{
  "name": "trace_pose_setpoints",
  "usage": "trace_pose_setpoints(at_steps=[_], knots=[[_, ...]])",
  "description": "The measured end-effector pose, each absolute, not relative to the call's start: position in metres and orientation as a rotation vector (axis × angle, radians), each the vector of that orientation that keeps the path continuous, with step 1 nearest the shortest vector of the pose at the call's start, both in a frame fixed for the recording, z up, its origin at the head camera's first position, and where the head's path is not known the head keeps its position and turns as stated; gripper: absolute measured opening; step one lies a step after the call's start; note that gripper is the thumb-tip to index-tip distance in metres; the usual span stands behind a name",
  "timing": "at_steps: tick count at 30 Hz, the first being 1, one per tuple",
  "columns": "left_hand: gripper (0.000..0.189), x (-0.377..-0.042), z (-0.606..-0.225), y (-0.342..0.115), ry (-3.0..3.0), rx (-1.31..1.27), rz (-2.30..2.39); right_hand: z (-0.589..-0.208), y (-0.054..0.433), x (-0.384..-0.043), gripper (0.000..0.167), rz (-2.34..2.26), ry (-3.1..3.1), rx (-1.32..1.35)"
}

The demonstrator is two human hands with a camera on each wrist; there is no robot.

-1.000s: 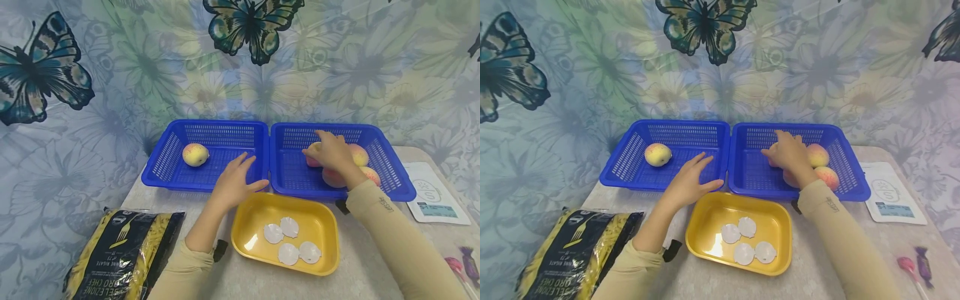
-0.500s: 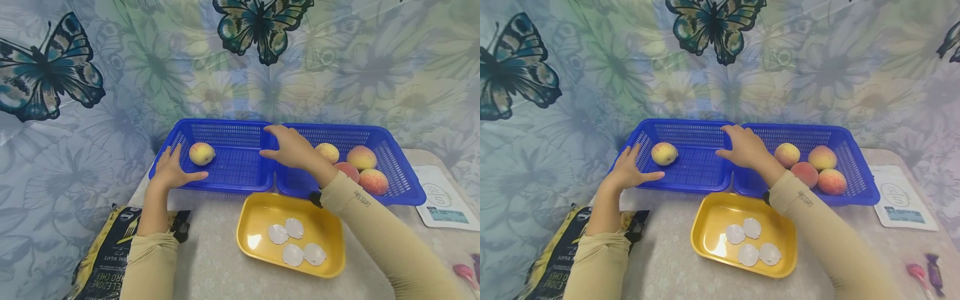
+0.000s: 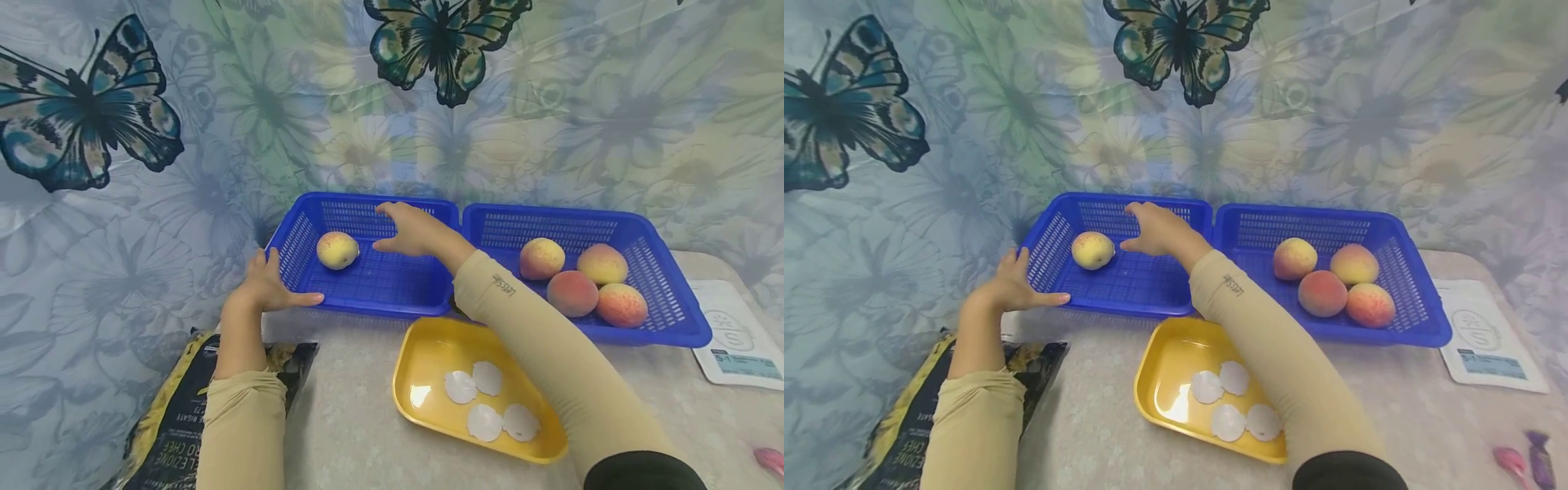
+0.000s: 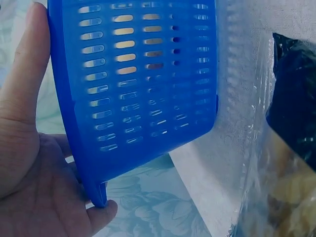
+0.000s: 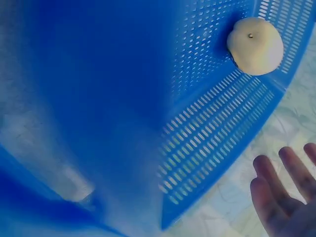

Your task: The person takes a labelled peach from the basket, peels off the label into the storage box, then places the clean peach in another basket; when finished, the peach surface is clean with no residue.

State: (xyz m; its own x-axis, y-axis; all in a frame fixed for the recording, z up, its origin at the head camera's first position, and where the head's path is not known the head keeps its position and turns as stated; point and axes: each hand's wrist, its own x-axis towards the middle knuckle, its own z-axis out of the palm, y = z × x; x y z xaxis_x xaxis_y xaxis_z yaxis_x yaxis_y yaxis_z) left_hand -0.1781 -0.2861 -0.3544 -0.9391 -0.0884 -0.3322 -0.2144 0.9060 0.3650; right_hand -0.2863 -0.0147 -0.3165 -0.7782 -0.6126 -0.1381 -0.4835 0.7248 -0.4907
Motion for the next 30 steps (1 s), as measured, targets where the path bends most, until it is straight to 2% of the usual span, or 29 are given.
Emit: trace_pose_setpoints(at_steps=[14,25,30], knots=[[0.145,-0.177,-0.364,-0.292,2.782,-0.230,0.632,-0.341,-0.077,-0.310,0.066,-0.454,2.571,-1.039],[0.146,-0.176,-0.367,-0.291,2.797,-0.233,0.668,-0.372,-0.107,-0.324,0.067,-0.245,2.599,-1.212],[0.146,-0.177,-0.366,-0.294,2.791,-0.247,0.674,-0.379,-0.112,-0.323,0.054,-0.307,2.635,-1.205]])
